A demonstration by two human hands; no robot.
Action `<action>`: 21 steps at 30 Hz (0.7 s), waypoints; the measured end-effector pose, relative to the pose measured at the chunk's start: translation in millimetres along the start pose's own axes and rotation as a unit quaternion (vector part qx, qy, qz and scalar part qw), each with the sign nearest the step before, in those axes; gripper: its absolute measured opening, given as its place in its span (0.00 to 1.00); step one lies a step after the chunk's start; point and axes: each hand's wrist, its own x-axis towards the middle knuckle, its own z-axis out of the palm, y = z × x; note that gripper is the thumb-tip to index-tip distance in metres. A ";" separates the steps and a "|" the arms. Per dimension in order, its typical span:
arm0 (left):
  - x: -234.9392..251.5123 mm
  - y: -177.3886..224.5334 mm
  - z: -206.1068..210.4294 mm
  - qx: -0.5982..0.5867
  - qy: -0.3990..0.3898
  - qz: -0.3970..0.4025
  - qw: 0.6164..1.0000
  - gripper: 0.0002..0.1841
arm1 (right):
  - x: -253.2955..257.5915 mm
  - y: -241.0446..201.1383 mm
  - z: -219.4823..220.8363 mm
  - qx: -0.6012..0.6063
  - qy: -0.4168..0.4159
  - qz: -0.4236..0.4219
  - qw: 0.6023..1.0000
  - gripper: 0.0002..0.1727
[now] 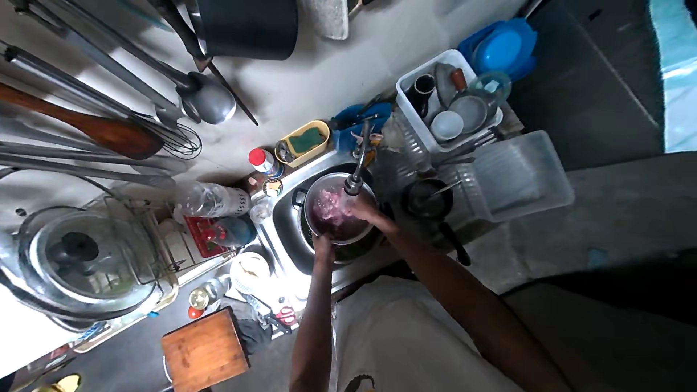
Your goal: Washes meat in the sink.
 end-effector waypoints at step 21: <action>-2.4 -4.0 -0.7 0.010 -0.014 0.009 1.000 0.34 | 74.0 -16.3 -113.3 0.218 0.075 0.182 0.956 0.32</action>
